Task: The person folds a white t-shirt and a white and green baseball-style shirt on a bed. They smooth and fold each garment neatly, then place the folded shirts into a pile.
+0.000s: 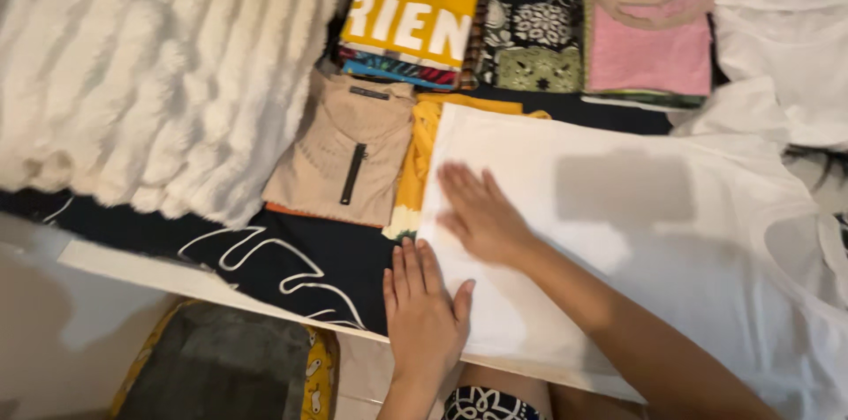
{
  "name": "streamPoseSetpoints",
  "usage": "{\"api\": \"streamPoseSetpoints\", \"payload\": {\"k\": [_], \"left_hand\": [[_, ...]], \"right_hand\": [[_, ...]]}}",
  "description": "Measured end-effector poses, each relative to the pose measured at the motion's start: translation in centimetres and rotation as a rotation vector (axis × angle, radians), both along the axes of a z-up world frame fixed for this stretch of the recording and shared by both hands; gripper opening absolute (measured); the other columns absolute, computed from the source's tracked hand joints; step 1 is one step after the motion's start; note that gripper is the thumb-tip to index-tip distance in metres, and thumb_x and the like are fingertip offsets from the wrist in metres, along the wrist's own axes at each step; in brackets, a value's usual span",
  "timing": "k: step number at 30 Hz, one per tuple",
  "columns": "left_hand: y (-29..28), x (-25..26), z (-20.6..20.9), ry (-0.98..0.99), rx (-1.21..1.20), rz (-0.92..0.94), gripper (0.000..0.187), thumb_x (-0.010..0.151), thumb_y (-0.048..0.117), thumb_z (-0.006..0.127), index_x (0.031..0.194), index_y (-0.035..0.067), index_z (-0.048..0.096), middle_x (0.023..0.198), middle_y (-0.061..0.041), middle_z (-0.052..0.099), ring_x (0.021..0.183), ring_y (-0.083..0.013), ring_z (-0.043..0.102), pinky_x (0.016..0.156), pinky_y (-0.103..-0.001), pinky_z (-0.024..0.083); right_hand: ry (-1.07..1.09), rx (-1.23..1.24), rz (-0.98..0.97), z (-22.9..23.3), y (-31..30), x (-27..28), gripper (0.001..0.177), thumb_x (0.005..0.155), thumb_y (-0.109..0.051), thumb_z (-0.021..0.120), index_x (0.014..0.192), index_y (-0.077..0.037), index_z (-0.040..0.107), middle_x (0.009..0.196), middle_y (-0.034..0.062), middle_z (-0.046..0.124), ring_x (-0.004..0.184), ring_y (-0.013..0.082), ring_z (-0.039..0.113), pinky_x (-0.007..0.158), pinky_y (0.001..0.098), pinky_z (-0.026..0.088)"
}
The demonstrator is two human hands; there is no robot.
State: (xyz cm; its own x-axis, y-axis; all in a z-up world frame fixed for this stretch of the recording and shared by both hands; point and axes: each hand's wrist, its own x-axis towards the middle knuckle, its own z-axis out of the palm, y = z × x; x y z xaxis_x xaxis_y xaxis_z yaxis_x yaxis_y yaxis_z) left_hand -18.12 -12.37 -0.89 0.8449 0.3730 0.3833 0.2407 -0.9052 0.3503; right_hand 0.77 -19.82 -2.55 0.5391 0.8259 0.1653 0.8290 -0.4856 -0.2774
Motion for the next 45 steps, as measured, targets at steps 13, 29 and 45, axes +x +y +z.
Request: {"api": "streamPoseSetpoints", "payload": {"k": [13, 29, 45], "left_hand": [[-3.2, 15.6, 0.5, 0.012, -0.035, -0.408, 0.065, 0.101, 0.044, 0.049, 0.149, -0.001, 0.043, 0.159, -0.026, 0.037, 0.149, -0.0406, 0.031, 0.123, -0.057, 0.020], [0.2, 19.0, -2.3, 0.050, 0.055, 0.206, 0.089, 0.099, 0.055, 0.050, 0.154, -0.012, 0.028, 0.158, -0.030, 0.033, 0.146, -0.0423, 0.030, 0.114, -0.056, 0.025], [9.1, 21.9, -0.2, 0.212, -0.674, 0.177, 0.043, 0.091, 0.038, 0.078, 0.097, -0.004, 0.073, 0.097, -0.024, 0.077, 0.087, -0.0358, 0.070, 0.079, -0.044, 0.050]], "right_hand": [[-0.091, -0.052, -0.579, -1.0, -24.0, 5.3, 0.078, 0.101, -0.054, 0.046, 0.160, -0.007, 0.028, 0.165, 0.0170, 0.029, 0.154, 0.0312, 0.024, 0.120, 0.0580, 0.017], [-0.211, 0.093, -1.179, -3.6, -36.4, 11.6, 0.071, 0.103, -0.051, 0.043, 0.150, 0.003, 0.041, 0.153, 0.0236, 0.042, 0.146, 0.0370, 0.033, 0.115, 0.0692, 0.017], [-0.069, 0.280, -1.437, -5.1, -41.9, 14.0, 0.041, 0.086, -0.036, 0.071, 0.112, -0.005, 0.077, 0.112, 0.0227, 0.067, 0.106, 0.0419, 0.058, 0.096, 0.0598, 0.035]]}}
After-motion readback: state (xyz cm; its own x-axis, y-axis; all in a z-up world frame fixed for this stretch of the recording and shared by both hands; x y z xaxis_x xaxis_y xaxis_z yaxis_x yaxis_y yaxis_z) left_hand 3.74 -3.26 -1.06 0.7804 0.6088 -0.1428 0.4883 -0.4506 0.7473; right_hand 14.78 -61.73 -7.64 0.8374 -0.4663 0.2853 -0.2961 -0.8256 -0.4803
